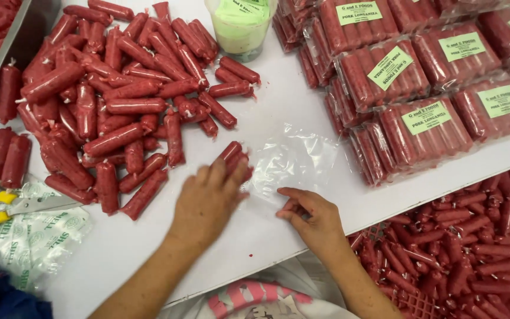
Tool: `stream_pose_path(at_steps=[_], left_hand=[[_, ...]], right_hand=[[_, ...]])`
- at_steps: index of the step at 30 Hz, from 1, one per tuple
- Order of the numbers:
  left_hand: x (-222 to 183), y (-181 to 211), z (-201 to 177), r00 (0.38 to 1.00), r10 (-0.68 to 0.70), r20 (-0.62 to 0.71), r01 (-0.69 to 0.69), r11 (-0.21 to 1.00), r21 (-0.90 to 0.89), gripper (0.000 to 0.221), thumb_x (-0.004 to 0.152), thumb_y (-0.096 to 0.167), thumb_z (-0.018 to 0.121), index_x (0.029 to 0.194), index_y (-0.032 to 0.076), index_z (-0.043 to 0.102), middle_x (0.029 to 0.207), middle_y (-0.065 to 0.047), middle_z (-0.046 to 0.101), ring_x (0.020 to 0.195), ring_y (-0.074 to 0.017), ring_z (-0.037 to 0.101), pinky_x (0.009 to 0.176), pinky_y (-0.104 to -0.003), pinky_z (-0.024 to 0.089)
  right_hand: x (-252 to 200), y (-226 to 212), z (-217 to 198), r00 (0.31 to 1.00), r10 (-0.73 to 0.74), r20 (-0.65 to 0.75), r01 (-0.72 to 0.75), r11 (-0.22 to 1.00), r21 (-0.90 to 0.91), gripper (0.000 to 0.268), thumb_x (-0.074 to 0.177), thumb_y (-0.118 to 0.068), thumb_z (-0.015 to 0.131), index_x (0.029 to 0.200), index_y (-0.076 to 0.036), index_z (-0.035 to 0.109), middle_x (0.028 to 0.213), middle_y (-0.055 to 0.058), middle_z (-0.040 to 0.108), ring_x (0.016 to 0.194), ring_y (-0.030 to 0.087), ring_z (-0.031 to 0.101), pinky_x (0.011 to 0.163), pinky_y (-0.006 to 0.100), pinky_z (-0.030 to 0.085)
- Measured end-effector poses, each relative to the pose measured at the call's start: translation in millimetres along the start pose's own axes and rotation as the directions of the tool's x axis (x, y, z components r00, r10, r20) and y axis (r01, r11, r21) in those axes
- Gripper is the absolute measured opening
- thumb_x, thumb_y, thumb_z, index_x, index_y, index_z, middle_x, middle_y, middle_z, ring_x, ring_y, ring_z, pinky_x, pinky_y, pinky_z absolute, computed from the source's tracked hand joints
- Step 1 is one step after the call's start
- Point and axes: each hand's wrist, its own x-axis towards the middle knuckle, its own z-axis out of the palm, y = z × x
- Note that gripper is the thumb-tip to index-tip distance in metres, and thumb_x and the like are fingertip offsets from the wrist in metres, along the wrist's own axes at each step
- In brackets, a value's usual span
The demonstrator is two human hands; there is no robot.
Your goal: Manually sorting and packaging small red sausages into plastic bags, adding labels, and stacking the finished packs.
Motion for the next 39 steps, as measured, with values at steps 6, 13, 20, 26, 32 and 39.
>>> stream_pose_path(at_steps=[6, 13, 20, 26, 32, 39], left_hand=[[-44, 21, 1, 0.997, 0.046, -0.058, -0.041, 0.995, 0.088, 0.059, 0.098, 0.049, 0.053, 0.147, 0.017, 0.049, 0.135, -0.009, 0.059, 0.108, -0.0283, 0.058, 0.079, -0.039, 0.047], [-24, -40, -16, 0.968, -0.172, -0.181, 0.081, 0.902, -0.424, 0.034, 0.099, 0.019, 0.062, 0.13, 0.005, 0.066, 0.122, -0.014, 0.07, 0.098, -0.0316, 0.063, 0.093, -0.043, 0.045], [103, -67, 27, 0.976, 0.203, -0.086, -0.207, 0.977, -0.051, 0.017, 0.095, 0.014, 0.056, 0.104, 0.016, 0.071, 0.098, 0.002, 0.066, 0.089, -0.0252, 0.051, 0.074, -0.036, 0.048], [129, -60, 14, 0.927, 0.232, 0.296, -0.304, 0.926, 0.226, 0.023, 0.082, 0.015, 0.066, 0.104, 0.021, 0.07, 0.096, -0.002, 0.071, 0.092, -0.0265, 0.062, 0.061, -0.038, 0.054], [2, -15, -55, 0.973, -0.224, -0.059, 0.126, 0.724, -0.678, 0.007, 0.096, 0.006, 0.066, 0.099, 0.004, 0.06, 0.097, -0.005, 0.068, 0.084, -0.0156, 0.067, 0.076, -0.029, 0.055], [-56, 21, -32, 0.967, -0.029, -0.254, -0.093, 0.885, -0.457, 0.027, 0.093, 0.014, 0.069, 0.116, 0.002, 0.065, 0.129, -0.016, 0.064, 0.116, -0.036, 0.063, 0.106, -0.046, 0.052]], right_hand=[[-12, -3, -12, 0.946, -0.278, 0.17, 0.305, 0.938, -0.164, 0.018, 0.093, -0.018, 0.067, 0.107, -0.009, 0.065, 0.101, 0.005, 0.07, 0.09, 0.018, 0.069, 0.08, 0.029, 0.057], [-15, 8, -11, 0.864, -0.448, 0.229, 0.479, 0.872, -0.104, 0.023, 0.093, 0.005, 0.051, 0.097, -0.005, 0.071, 0.129, 0.014, 0.06, 0.097, 0.023, 0.063, 0.08, 0.032, 0.054], [-9, 9, -6, 0.787, -0.584, 0.197, 0.612, 0.78, -0.134, 0.037, 0.099, 0.008, 0.046, 0.123, -0.012, 0.066, 0.133, 0.017, 0.061, 0.098, 0.031, 0.06, 0.084, 0.038, 0.055], [-10, 5, -10, 0.816, -0.536, 0.217, 0.568, 0.812, -0.132, 0.031, 0.098, -0.002, 0.051, 0.123, -0.008, 0.067, 0.112, 0.011, 0.064, 0.099, 0.029, 0.062, 0.089, 0.04, 0.054], [-14, 5, -5, 0.807, -0.532, 0.257, 0.591, 0.727, -0.349, 0.047, 0.09, 0.016, 0.051, 0.122, -0.013, 0.07, 0.141, 0.013, 0.056, 0.102, 0.029, 0.053, 0.09, 0.035, 0.055], [-14, 6, -3, 0.81, -0.51, 0.291, 0.587, 0.709, -0.391, 0.075, 0.075, 0.02, 0.045, 0.142, -0.011, 0.055, 0.148, 0.018, 0.049, 0.106, 0.033, 0.052, 0.096, 0.042, 0.05]])
